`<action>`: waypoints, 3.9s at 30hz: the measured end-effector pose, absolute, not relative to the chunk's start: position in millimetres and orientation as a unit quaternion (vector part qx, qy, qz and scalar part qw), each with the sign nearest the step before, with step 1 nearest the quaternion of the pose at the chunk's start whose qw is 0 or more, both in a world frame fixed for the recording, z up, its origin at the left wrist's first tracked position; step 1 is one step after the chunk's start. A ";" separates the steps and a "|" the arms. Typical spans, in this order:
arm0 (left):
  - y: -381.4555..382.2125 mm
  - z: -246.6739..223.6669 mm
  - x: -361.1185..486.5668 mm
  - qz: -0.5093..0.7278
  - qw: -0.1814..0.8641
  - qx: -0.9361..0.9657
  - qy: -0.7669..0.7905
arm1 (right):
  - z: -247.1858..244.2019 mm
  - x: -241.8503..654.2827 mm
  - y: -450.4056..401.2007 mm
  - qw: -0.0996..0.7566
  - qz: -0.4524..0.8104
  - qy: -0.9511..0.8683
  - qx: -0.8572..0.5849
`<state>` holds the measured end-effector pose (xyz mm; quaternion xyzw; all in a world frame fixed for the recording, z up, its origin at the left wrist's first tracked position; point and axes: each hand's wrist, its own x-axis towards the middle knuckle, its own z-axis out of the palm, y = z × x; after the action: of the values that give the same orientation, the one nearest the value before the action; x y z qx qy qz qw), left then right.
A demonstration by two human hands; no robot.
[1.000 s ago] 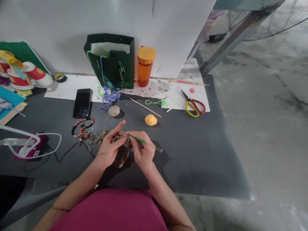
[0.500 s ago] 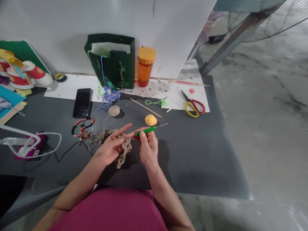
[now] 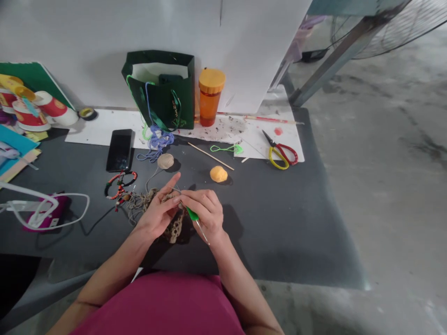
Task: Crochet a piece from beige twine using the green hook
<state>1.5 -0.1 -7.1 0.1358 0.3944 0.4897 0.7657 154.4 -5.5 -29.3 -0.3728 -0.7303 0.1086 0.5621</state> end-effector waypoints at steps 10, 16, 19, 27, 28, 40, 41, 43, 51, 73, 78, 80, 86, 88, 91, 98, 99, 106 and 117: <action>2.3 -11.1 -4.9 0.426 0.807 0.102 0.395 | -31.8 147.1 -19.1 0.637 0.264 -0.520 -0.504; -0.3 -5.7 1.8 0.456 0.800 0.134 0.366 | -42.8 135.6 -15.3 0.653 0.467 -0.360 -0.474; -3.5 -6.4 5.4 0.487 0.780 0.169 0.355 | -46.5 134.2 -18.8 0.648 0.444 -0.376 -0.492; -3.5 -11.8 7.1 0.511 0.736 0.184 0.403 | -28.7 137.5 -15.7 0.610 0.187 -0.627 -0.447; -3.2 -11.5 7.2 0.507 0.741 0.175 0.405 | -28.1 137.0 -15.4 0.612 0.156 -0.639 -0.440; 0.0 -5.2 2.4 0.471 0.769 0.154 0.404 | -29.6 139.1 -20.0 0.608 0.198 -0.494 -0.589; 0.3 -4.5 2.2 0.471 0.768 0.156 0.405 | -29.2 139.6 -19.1 0.614 0.198 -0.488 -0.589; 0.7 -3.2 1.8 0.471 0.766 0.164 0.406 | -29.1 140.4 -17.2 0.626 0.234 -0.464 -0.581; -0.3 -3.8 1.8 0.460 0.772 0.195 0.392 | -35.6 142.2 -9.6 0.632 0.490 -0.340 -0.495; -0.7 -10.2 3.5 0.481 0.779 0.144 0.376 | -28.4 135.8 -19.9 0.617 0.292 -0.528 -0.505; 0.3 -13.0 -1.1 0.452 0.791 0.155 0.382 | -33.7 137.9 -19.6 0.640 0.364 -0.433 -0.521; 0.3 -13.1 -1.8 0.449 0.791 0.161 0.384 | -35.0 138.8 -17.5 0.652 0.396 -0.411 -0.500; 0.5 -10.1 -1.2 0.416 0.813 0.163 0.373 | -32.3 141.0 -10.2 0.622 0.524 -0.332 -0.478; 1.0 -9.2 -1.0 0.412 0.821 0.167 0.357 | -31.4 140.0 -9.1 0.604 0.562 -0.314 -0.470; 1.4 -8.1 -1.0 0.416 0.826 0.184 0.334 | -32.6 136.6 -9.0 0.586 0.592 -0.308 -0.459; -2.6 -6.7 3.9 0.464 0.766 0.194 0.400 | -34.9 133.4 -15.0 0.620 0.480 -0.403 -0.472; -3.5 -6.8 5.2 0.482 0.747 0.203 0.411 | -33.8 134.2 -16.1 0.616 0.436 -0.445 -0.482; -5.5 -7.7 8.0 0.512 0.708 0.237 0.424 | -32.9 132.8 -19.0 0.629 0.315 -0.526 -0.479; -0.6 -6.8 -2.6 0.419 0.811 0.177 0.368 | -39.1 139.4 -9.3 0.658 0.543 -0.292 -0.433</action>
<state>-2.6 -0.6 -6.8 0.1774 0.3683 0.4193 0.8106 139.4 -9.3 -39.1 -0.4328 -0.2916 0.5431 0.6578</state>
